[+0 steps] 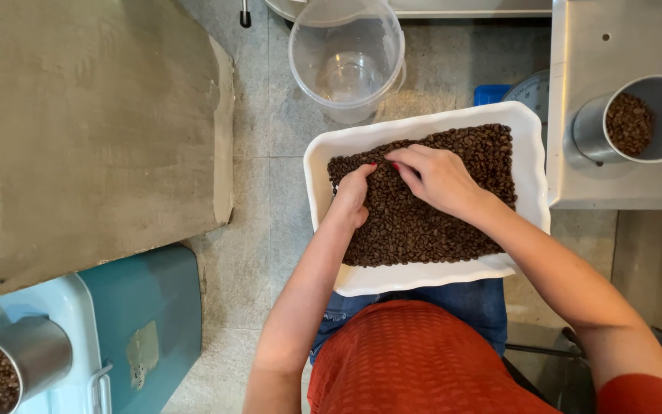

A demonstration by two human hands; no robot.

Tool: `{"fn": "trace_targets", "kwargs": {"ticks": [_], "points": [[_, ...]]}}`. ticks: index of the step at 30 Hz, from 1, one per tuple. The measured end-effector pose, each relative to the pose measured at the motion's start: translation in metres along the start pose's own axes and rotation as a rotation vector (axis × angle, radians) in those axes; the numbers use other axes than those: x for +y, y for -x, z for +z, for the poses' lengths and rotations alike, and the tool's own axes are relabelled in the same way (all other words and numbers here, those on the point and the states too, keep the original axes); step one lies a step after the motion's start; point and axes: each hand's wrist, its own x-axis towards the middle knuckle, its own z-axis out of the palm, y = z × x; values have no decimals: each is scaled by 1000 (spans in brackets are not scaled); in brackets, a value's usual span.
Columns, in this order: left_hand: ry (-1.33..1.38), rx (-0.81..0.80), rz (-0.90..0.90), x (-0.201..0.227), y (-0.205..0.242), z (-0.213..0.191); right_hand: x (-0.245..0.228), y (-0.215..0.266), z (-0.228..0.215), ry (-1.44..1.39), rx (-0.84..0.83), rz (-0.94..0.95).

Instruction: The person sorts roasted coffee beans by hand, picking up handfuls of beans from a tray and placing them into a container, then shifting the remaining beans in the tray to continue the process.

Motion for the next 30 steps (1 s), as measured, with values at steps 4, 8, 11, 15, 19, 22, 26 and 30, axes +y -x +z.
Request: {"fn": "trace_targets", "kwargs": {"ticks": [4,8,11,15,19,22,26,30], "points": [[-7,-29,12,2,2,0,11,-20,14,34,-36,15],[-10,-53,5,1,-3,-1,19,-26,18,87,-63,2],[-5,-43,-7,-4,-9,-2,24,-25,22,64,-70,23],[-19,-63,2,-1,-5,-2,15,-15,8,-31,-51,70],[-21,-54,0,0,-3,-1,15,6,0,-339,-28,231],[-37,-41,0,1,-1,2,20,17,1,-647,-74,262],[-17,-41,15,6,12,5,1,24,-2,-513,-80,281],[-2,-37,22,6,13,7,-1,24,11,-438,-41,226]]}}
